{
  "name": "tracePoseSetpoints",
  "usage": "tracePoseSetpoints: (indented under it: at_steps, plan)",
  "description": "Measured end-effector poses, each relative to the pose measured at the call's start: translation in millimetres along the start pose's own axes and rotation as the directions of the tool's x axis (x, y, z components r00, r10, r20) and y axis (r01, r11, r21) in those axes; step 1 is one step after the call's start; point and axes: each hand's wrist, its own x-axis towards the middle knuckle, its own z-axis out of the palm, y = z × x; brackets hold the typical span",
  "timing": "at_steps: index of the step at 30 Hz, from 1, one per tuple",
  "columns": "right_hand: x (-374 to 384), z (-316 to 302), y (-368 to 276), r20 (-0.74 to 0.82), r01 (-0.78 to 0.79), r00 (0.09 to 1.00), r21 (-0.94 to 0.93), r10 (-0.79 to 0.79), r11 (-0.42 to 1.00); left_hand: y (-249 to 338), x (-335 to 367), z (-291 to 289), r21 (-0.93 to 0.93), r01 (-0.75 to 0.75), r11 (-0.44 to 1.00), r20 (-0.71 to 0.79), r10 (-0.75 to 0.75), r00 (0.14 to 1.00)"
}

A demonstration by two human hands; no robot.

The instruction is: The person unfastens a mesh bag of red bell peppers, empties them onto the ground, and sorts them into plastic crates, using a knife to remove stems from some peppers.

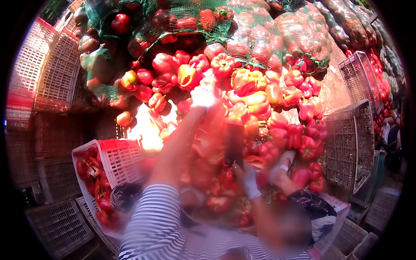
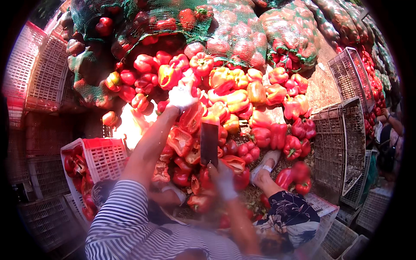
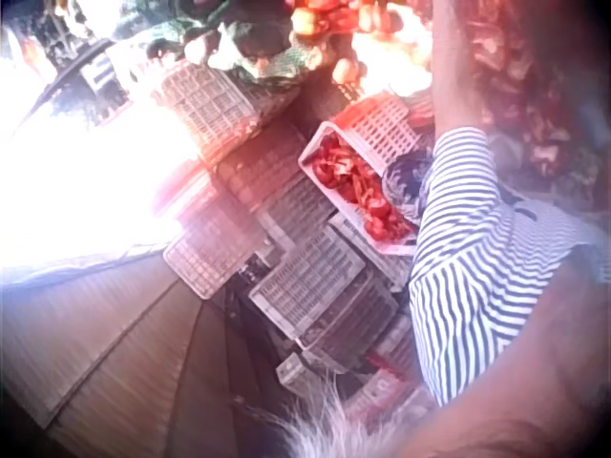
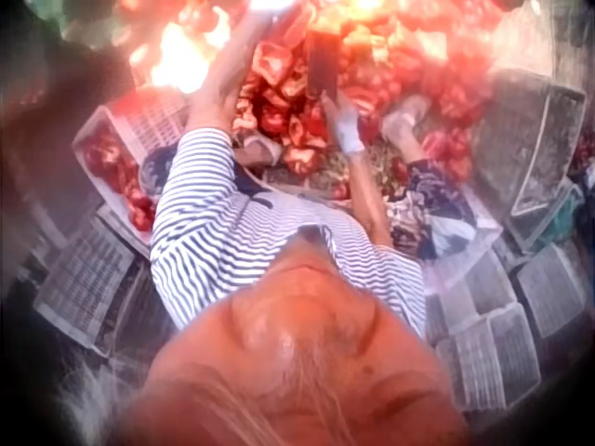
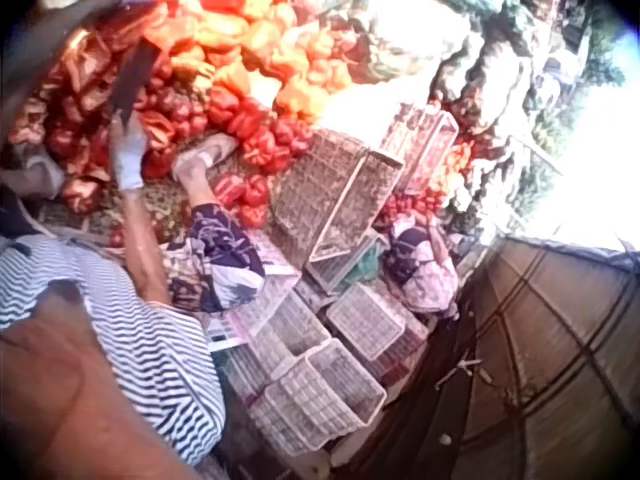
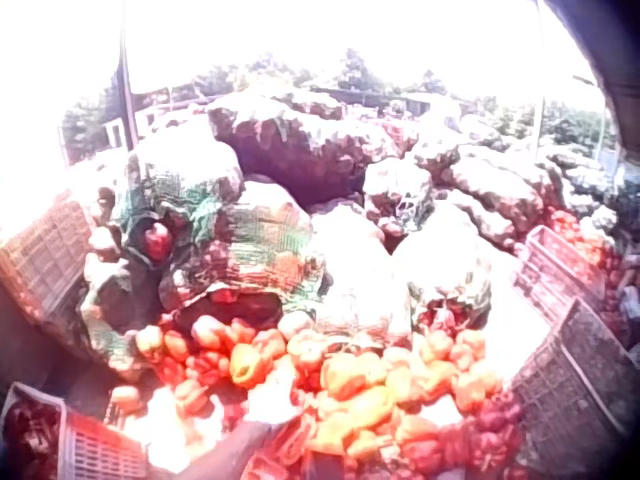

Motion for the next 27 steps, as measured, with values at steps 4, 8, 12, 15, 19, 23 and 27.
tracePoseSetpoints:
  at_steps: [4, 8, 12, 15, 19, 23, 27]
  plan:
    - [1.1, -0.6, -8.3, 0.069, -0.108, 0.993, 0.137, 0.1, 0.985, -39.3, -5.5, 6.3, -0.078, -0.153, 0.985, 0.116, 0.161, 0.98]
    - [6.4, -1.8, 6.4, 0.074, -0.133, 0.99, 0.245, 0.118, 0.96, -73.5, -49.2, 2.0, -0.105, -0.219, 0.97, 0.028, 0.223, 0.974]
    - [4.1, 4.5, -2.6, 0.075, -0.141, 0.989, 0.183, 0.129, 0.973, -121.6, -57.3, -15.9, -0.473, -0.024, 0.881, -0.078, -0.015, 0.997]
    - [0.9, 3.8, -7.4, 0.055, -0.151, 0.988, 0.161, 0.144, 0.975, -127.4, -54.3, -39.5, -0.94, 0.201, 0.274, 0.138, -0.234, 0.962]
    - [2.6, 12.4, 8.9, -0.045, 0.225, 0.971, -0.143, -0.233, 0.964, -160.9, -64.4, -37.2, -0.998, -0.026, 0.049, -0.023, 0.071, 0.997]
    - [-13.5, 19.3, -67.6, -0.114, 0.484, 0.831, -0.333, -0.544, 0.809, -167.2, -101.8, -51.9, -0.865, 0.222, -0.45, 0.139, 0.21, 0.968]
    - [-20.1, 26.6, -124.3, -0.142, 0.603, 0.731, -0.323, -0.667, 0.73, -135.3, -129.5, -79.5, -0.872, 0.143, -0.469, 0.099, 0.117, 0.988]
